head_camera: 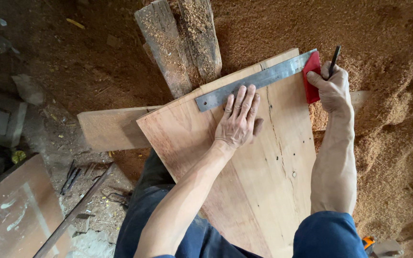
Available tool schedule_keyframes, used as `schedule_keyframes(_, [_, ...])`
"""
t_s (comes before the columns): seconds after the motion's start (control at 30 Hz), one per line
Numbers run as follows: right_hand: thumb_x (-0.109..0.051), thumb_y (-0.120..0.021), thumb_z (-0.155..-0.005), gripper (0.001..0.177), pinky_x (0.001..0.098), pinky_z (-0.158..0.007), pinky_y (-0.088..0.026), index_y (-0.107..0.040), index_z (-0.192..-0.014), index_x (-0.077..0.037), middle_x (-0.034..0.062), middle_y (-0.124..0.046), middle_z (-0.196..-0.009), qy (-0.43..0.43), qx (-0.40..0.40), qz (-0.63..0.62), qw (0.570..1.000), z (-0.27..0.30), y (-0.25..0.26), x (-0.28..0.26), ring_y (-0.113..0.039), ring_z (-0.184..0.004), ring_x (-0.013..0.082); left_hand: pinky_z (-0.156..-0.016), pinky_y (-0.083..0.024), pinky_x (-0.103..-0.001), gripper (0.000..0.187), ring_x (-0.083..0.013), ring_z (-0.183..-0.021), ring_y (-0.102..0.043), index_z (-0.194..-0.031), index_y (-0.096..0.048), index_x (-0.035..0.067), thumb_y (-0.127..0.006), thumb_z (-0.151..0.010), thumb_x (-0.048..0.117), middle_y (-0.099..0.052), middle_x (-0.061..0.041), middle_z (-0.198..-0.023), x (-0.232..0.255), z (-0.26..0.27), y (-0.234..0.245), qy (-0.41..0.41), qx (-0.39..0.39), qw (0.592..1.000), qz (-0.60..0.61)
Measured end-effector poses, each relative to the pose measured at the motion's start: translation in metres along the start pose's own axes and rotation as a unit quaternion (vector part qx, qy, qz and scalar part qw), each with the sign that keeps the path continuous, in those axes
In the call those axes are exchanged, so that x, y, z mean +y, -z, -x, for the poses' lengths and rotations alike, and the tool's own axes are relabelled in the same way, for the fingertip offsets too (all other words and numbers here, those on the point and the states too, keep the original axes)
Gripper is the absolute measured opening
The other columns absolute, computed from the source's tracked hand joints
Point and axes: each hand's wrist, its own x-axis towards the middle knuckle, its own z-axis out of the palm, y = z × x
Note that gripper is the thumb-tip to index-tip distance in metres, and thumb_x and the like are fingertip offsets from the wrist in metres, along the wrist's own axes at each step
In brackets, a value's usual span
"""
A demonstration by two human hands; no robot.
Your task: The person measures and marks a large wooden plank using a tape measure, a try square, and a pencil. They repeatedly measure distances, align the square, and draw lines to prepare the wood for cutting.
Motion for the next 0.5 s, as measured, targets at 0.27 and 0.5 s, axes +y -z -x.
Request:
schedule_keyframes(0.27, [-0.005, -0.082, -0.090, 0.046, 0.0244, -0.061, -0.034, -0.041, -0.076, -0.019, -0.0097, -0.049, -0.076, 0.016, 0.012, 0.027, 0.999, 0.0014, -0.0002, -0.0014, -0.041, -0.068, 0.0043, -0.131, -0.016, -0.054, 0.067, -0.0373, -0.158, -0.026, -0.159, -0.039, -0.002, -0.050, -0.108, 0.039, -0.025, -0.020, -0.169, 0.0003, 0.0007, 0.0007, 0.000, -0.004, 1.000, -0.005])
schedule_keyframes(0.5, [-0.006, -0.082, -0.091, 0.046, 0.0248, -0.060, -0.033, -0.041, -0.076, -0.019, -0.0091, -0.048, -0.075, 0.006, 0.017, 0.039, 0.999, 0.0032, -0.0021, -0.0084, -0.039, -0.066, 0.0054, -0.131, -0.013, -0.055, 0.067, -0.0377, -0.158, -0.025, -0.161, -0.038, 0.000, -0.048, -0.108, 0.040, -0.025, -0.019, -0.170, 0.0000, -0.0019, -0.0040, 0.001, 0.006, 1.000, -0.003])
